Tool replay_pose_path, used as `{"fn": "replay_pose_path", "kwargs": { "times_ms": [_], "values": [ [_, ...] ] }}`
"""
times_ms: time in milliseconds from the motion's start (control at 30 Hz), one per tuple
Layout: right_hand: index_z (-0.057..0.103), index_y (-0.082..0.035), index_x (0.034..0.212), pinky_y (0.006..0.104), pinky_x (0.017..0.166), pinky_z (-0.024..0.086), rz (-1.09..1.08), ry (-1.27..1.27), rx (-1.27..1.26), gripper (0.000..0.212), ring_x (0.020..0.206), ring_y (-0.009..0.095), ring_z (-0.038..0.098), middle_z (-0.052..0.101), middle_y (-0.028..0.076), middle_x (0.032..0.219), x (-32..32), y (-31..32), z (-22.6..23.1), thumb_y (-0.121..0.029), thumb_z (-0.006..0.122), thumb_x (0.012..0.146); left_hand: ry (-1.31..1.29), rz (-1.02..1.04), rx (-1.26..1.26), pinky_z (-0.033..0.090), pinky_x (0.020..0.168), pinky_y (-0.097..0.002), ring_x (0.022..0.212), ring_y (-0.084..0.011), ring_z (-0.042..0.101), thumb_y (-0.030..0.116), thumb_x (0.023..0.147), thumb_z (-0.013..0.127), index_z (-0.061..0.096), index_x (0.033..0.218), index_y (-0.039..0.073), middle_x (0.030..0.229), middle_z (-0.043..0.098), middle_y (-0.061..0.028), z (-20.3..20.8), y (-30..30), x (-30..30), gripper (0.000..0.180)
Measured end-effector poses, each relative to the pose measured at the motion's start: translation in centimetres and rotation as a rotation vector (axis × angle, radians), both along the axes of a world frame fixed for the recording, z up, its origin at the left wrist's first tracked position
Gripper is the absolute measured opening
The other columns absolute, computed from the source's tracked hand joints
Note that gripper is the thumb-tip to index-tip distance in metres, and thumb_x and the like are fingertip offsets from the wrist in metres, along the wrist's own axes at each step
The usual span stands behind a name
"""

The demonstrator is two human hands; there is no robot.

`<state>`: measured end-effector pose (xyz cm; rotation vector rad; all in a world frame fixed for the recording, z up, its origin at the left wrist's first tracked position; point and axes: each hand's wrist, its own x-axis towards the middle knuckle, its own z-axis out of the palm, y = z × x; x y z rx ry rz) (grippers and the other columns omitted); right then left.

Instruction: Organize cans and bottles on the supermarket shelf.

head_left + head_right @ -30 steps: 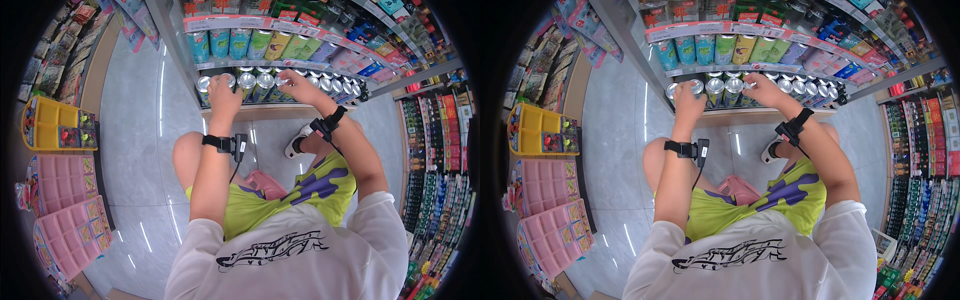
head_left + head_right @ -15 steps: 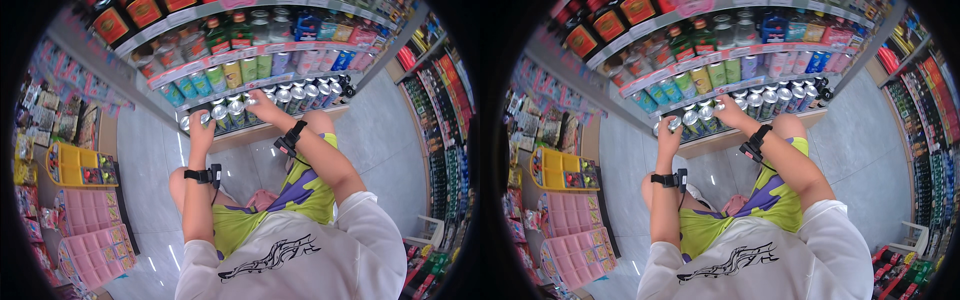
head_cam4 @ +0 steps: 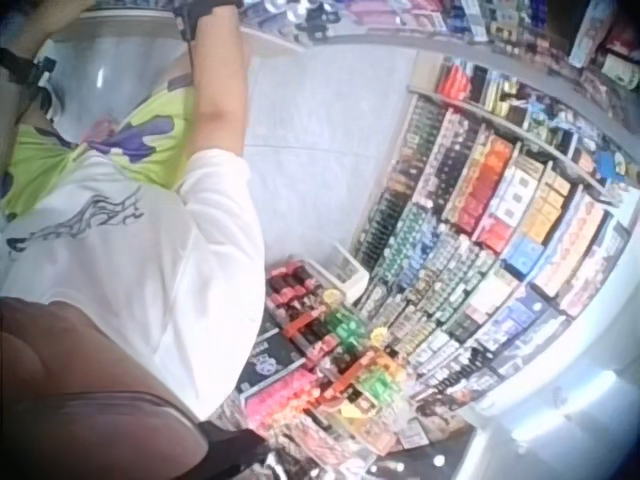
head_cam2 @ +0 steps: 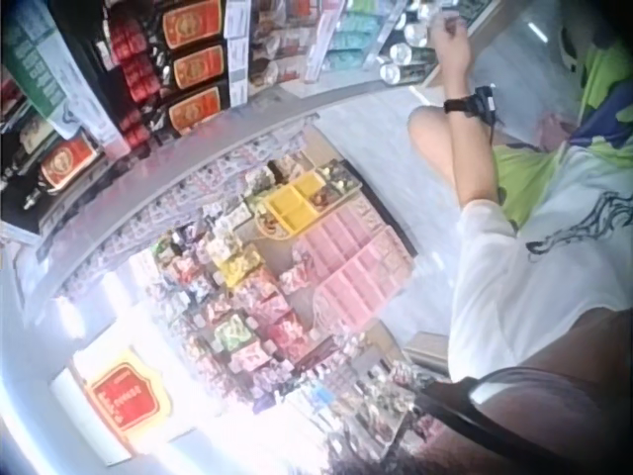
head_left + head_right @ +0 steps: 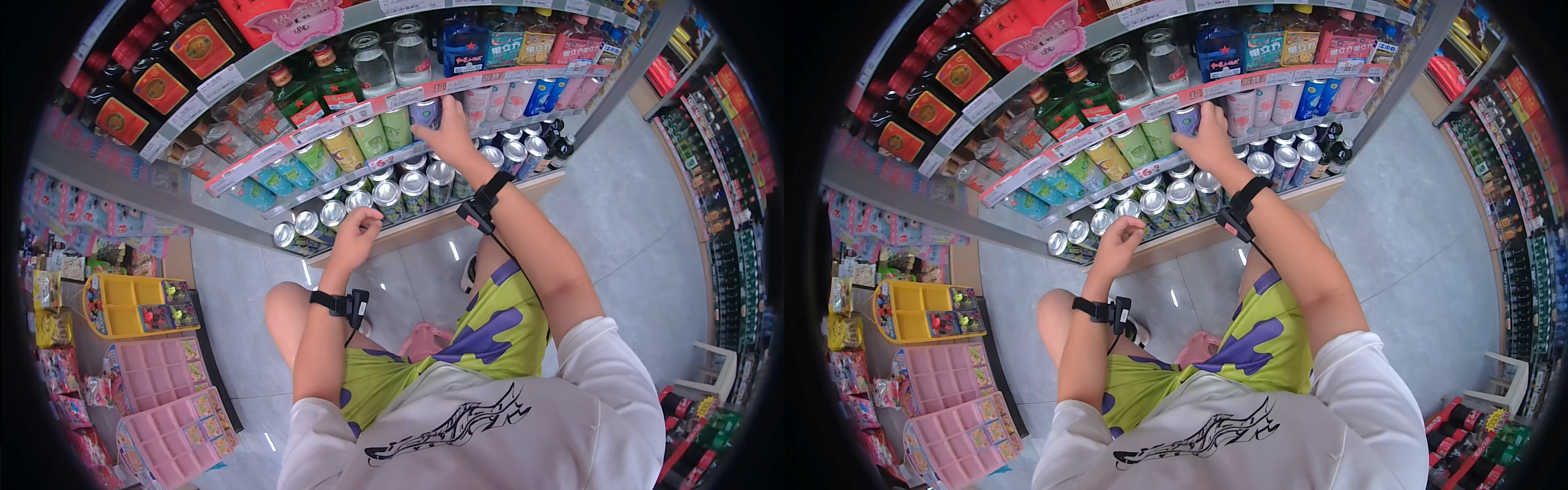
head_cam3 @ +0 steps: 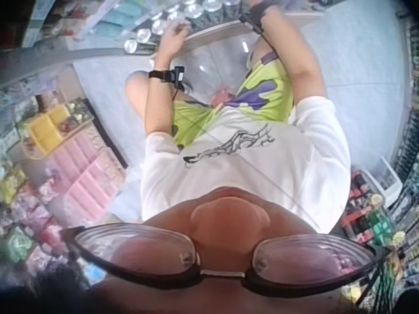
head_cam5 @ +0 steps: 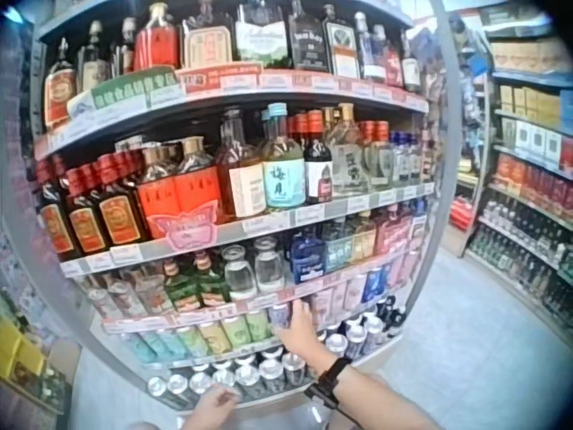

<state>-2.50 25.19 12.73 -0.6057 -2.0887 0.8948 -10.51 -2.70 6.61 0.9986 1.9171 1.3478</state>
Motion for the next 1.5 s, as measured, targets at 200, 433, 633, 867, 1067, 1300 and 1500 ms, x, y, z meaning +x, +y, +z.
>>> {"fn": "replay_pose_path", "kwargs": {
  "times_ms": [200,433,633,867,1067,1300,1500],
  "values": [
    [0.045,-0.002,0.131,0.0471,0.100,0.042,-0.049,0.086,0.052,0.074,0.117,0.046,0.047,0.046,0.027,0.127,-1.2,0.6,0.5,-0.024,0.084,0.072,0.045,-0.049,0.069,0.047,0.070,-0.0251,0.085,-0.0116,0.062,0.006,0.089,0.064,0.063,0.102,0.002,0.094,0.063,-0.0034,-0.5,4.2,-0.8,0.013],
    [0.048,0.000,0.128,0.0459,0.098,0.044,-0.081,0.066,0.096,0.070,0.116,0.045,0.050,0.047,0.027,0.128,-1.4,0.6,-0.1,-0.023,0.084,0.073,0.005,-0.111,0.111,0.048,0.074,-0.0256,0.085,-0.0103,0.059,0.005,0.092,0.062,0.062,0.103,0.001,0.094,0.062,-0.0035,0.2,5.7,-0.3,0.011],
    [0.045,0.001,0.129,0.0468,0.096,0.045,-0.045,0.025,0.141,0.069,0.113,0.045,0.053,0.052,0.028,0.123,-1.7,1.4,-0.3,-0.018,0.083,0.073,0.095,-0.090,0.184,0.048,0.073,-0.0264,0.086,-0.0115,0.060,0.005,0.090,0.063,0.063,0.103,0.002,0.098,0.063,-0.0038,1.3,5.1,-0.9,0.013],
    [0.045,0.004,0.124,0.0459,0.097,0.044,0.038,0.033,-0.002,0.066,0.111,0.043,0.054,0.056,0.028,0.119,-1.8,3.7,-1.4,-0.017,0.082,0.073,0.101,-0.040,0.170,0.048,0.073,-0.0273,0.088,-0.0130,0.062,0.006,0.090,0.063,0.063,0.101,0.003,0.098,0.063,-0.0047,2.1,3.3,-1.2,0.012],
    [0.046,0.003,0.118,0.0407,0.089,0.045,0.046,-0.179,0.172,0.053,0.099,0.033,0.053,0.052,0.020,0.105,3.1,-5.0,1.0,-0.013,0.075,0.076,0.162,-0.015,0.161,0.048,0.074,-0.0276,0.088,-0.0144,0.062,0.006,0.090,0.062,0.062,0.101,0.002,0.097,0.063,-0.0055,1.8,-0.5,-1.1,0.012],
    [0.064,-0.002,0.106,0.0328,0.072,0.050,0.245,-0.279,-0.048,0.030,0.078,0.021,0.062,0.065,0.009,0.087,7.8,-6.0,2.3,-0.020,0.074,0.084,0.151,0.028,0.133,0.051,0.074,-0.0320,0.089,-0.0209,0.066,0.005,0.088,0.062,0.062,0.099,0.001,0.097,0.064,-0.0107,2.5,-1.9,-0.6,0.012],
    [0.034,0.001,0.143,0.0431,0.096,0.046,0.043,-0.130,0.016,0.081,0.110,0.040,0.055,0.048,0.029,0.129,0.3,-0.4,0.9,-0.022,0.076,0.078,0.177,-0.001,0.119,0.049,0.072,-0.0296,0.086,-0.0170,0.064,0.004,0.088,0.062,0.062,0.100,0.001,0.094,0.064,-0.0083,2.0,-1.8,0.0,0.013]
  ]
}}
